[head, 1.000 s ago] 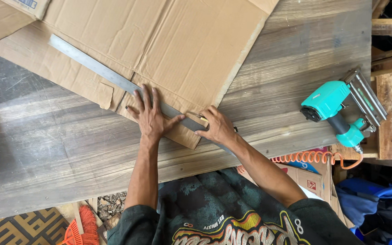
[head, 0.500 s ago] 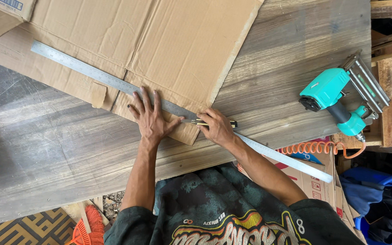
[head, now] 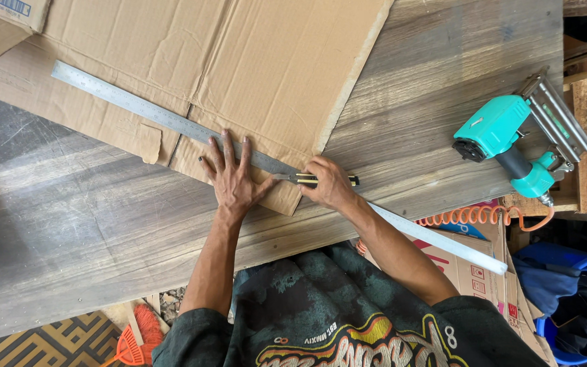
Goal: The person cuts a large flattened cardboard box on a workbench using a metal ruler as a straightedge and a utility knife. They repeatedly reposition the ruler and make straight cuts along its edge to separate sections of the cardboard.
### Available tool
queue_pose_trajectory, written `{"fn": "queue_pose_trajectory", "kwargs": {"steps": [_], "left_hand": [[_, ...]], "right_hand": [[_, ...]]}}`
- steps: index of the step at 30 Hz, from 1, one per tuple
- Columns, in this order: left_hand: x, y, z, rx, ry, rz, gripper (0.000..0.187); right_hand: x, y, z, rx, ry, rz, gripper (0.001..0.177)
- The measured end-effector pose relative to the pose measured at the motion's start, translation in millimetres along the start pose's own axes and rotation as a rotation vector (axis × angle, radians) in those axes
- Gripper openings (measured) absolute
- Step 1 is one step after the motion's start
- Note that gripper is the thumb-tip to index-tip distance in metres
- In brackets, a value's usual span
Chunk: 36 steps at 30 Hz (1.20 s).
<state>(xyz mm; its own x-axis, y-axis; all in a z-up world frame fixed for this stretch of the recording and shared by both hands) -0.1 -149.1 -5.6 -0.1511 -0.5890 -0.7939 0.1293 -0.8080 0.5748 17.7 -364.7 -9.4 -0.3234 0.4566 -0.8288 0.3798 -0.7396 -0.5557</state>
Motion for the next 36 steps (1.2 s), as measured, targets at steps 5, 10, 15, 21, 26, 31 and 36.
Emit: {"fn": "queue_pose_trajectory", "kwargs": {"steps": [5,10,15,21,26,31,36], "left_hand": [[-1,2,-1,-0.007,0.003,0.014,0.112],[-4,4,-2,-0.015,-0.003,0.024,0.111],[-8,6,-4,-0.019,0.005,0.005,0.110],[-9,6,-5,-0.016,0.021,0.008,0.107],[-10,7,-5,-0.012,0.014,-0.005,0.109],[-8,5,-6,-0.021,0.020,-0.008,0.109],[-5,3,-7,-0.037,0.016,-0.007,0.109]], "right_hand": [[-7,-8,-3,0.001,-0.069,-0.015,0.036],[-11,-13,-4,-0.006,-0.066,0.012,0.029],[-7,-11,-3,-0.008,-0.045,0.006,0.028],[-3,-7,-2,-0.010,-0.039,0.020,0.028],[0,-6,0,-0.014,-0.033,0.027,0.026],[-3,-8,-2,-0.022,-0.034,0.034,0.027],[-4,-11,-3,-0.018,-0.049,0.069,0.024]]}}
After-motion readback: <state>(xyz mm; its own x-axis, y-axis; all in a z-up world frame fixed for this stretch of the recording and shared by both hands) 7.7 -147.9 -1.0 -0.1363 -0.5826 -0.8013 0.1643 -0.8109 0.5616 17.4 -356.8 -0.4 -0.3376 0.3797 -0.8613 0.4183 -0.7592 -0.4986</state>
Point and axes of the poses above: each hand's wrist, its own z-axis away from the middle knuckle, its own x-axis out of the palm, y = z × x, the point moved 8 cm from there along -z, towards the middle knuckle, and after that the axes turned 10 degrees about z, right-handed, at the moved point
